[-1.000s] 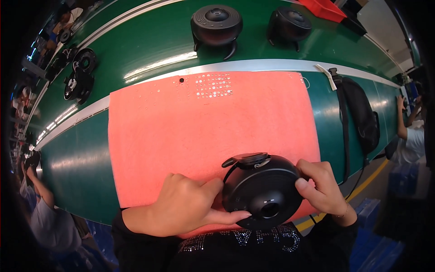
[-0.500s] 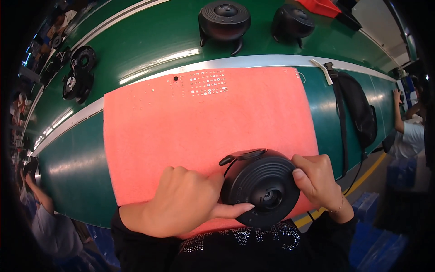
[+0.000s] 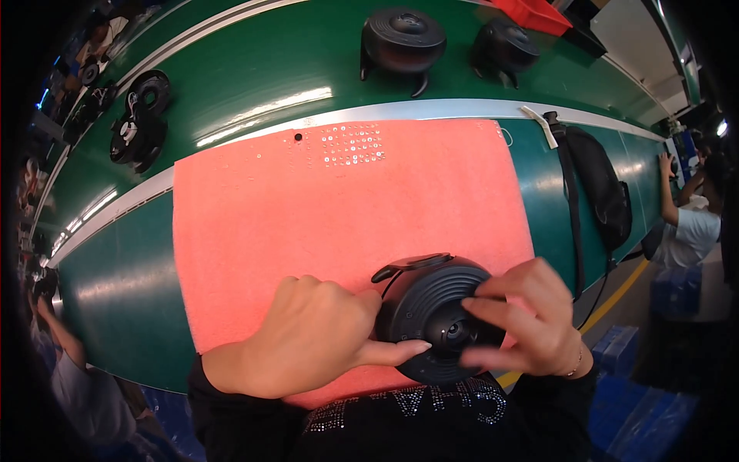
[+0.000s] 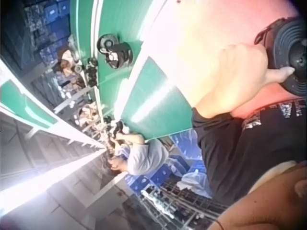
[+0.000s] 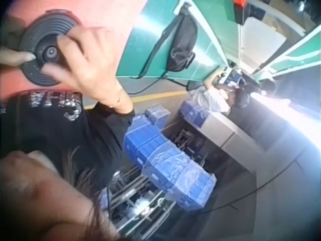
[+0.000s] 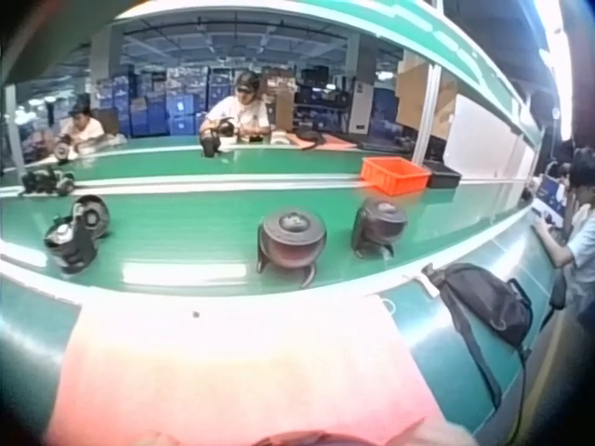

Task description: Assembling the housing and internal components of an electronic device on a factory assembly line.

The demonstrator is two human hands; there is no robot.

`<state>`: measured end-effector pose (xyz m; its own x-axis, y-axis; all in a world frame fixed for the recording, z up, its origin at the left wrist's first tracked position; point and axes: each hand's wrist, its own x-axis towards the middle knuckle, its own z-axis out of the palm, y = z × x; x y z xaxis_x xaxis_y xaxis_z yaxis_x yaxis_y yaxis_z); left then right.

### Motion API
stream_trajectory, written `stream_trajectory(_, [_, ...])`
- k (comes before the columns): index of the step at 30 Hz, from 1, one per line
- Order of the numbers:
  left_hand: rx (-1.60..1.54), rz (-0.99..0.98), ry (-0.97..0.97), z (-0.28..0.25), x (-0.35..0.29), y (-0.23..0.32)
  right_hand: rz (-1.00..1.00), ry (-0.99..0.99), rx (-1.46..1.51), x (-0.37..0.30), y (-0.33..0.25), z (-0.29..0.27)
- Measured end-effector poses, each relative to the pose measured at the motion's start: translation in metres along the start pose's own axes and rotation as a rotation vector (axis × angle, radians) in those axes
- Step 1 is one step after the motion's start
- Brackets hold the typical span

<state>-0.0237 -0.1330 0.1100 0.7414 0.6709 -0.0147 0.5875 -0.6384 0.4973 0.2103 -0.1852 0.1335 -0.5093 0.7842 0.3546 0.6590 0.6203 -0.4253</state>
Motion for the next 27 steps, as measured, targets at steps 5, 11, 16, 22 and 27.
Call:
stream_trajectory(5, [-0.008,-0.006,-0.028,-0.001,-0.001,0.001,-0.026,-0.102,0.060,0.003,0.000,0.001])
stream_trajectory(11, [-0.007,-0.019,-0.059,0.000,-0.001,0.001,-0.264,-0.364,0.281,0.004,0.001,0.005])
stream_trajectory(16, [-0.018,-0.003,-0.073,-0.005,0.002,-0.001,-0.126,-0.154,0.188,0.007,0.001,0.006])
stream_trajectory(22, [0.004,0.004,-0.083,-0.008,0.003,-0.001,0.066,-0.192,0.143,0.000,0.003,0.008])
stream_trajectory(27, [0.026,-0.003,-0.090,-0.005,0.000,0.000,0.063,-0.248,0.073,-0.006,0.004,0.017])
